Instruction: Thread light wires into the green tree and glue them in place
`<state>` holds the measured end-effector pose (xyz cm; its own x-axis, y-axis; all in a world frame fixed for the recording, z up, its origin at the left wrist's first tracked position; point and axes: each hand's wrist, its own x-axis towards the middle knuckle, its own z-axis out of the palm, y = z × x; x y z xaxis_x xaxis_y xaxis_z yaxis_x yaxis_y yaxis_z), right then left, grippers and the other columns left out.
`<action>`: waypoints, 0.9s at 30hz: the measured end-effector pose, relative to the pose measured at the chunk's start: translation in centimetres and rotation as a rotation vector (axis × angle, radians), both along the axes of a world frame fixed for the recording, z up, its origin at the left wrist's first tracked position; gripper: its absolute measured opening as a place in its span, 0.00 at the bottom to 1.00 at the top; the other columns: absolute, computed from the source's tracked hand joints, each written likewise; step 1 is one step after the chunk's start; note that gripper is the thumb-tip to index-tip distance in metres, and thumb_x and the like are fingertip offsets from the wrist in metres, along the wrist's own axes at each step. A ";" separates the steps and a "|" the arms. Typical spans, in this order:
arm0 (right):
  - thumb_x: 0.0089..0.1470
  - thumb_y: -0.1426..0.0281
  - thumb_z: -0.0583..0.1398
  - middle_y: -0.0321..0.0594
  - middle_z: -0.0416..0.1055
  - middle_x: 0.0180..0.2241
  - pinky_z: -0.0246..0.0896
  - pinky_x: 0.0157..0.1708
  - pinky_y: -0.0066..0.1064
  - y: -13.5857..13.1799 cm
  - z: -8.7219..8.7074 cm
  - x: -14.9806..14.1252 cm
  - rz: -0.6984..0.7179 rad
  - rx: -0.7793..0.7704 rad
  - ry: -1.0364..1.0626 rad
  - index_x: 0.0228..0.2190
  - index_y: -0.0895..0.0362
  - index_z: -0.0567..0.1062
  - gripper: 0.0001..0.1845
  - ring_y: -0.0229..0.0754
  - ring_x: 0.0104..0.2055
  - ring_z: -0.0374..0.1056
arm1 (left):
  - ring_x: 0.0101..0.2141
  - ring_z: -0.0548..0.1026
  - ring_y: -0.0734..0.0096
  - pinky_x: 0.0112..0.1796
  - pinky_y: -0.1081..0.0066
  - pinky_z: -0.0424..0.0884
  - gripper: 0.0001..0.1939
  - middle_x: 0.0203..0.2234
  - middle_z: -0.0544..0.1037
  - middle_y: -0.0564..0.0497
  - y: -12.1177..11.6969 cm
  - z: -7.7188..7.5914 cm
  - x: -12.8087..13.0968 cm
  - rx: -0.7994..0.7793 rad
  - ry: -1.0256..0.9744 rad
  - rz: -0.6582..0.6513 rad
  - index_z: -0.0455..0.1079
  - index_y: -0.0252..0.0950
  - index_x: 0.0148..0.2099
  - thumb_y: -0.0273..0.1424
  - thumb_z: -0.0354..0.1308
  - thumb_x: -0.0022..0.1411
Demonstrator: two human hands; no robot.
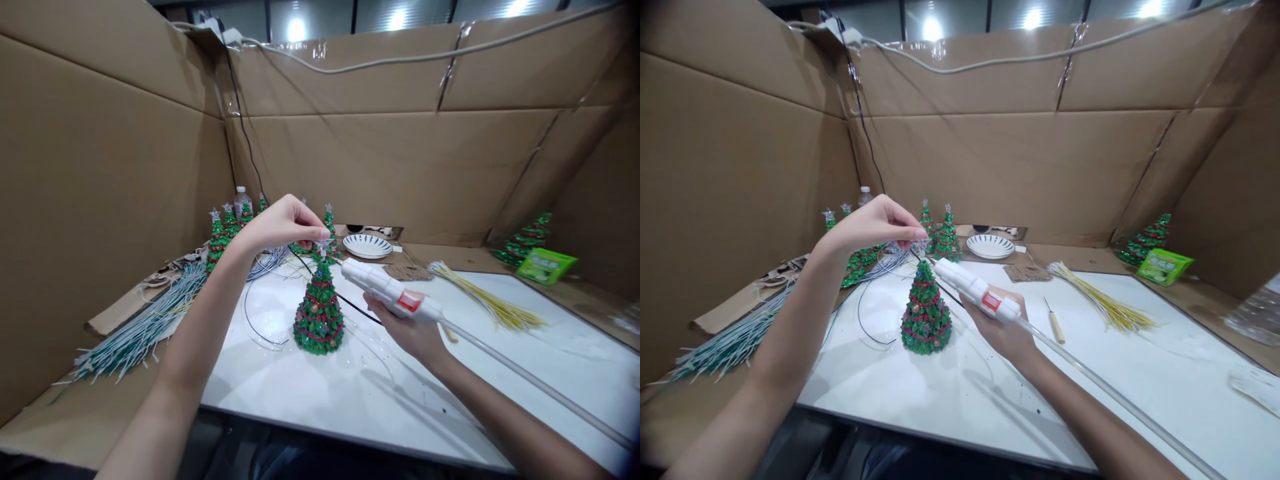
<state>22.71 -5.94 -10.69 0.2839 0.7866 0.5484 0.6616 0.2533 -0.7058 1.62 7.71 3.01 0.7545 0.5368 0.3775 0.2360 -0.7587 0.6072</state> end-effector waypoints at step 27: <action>0.55 0.54 0.58 0.35 0.59 0.16 0.53 0.20 0.29 0.0 -0.5 -0.2 -0.060 0.069 -0.160 0.19 0.54 0.65 0.22 0.37 0.21 0.57 | 0.22 0.68 0.77 0.22 0.75 0.62 0.14 0.19 0.75 0.49 -0.6 0.0 0.2 0.027 0.012 0.017 0.80 0.30 0.32 0.38 0.64 0.54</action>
<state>22.52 -5.95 -11.17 0.2338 0.7298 0.6425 0.7795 0.2543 -0.5725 1.81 7.06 2.98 0.7500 0.5393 0.3830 0.2564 -0.7708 0.5832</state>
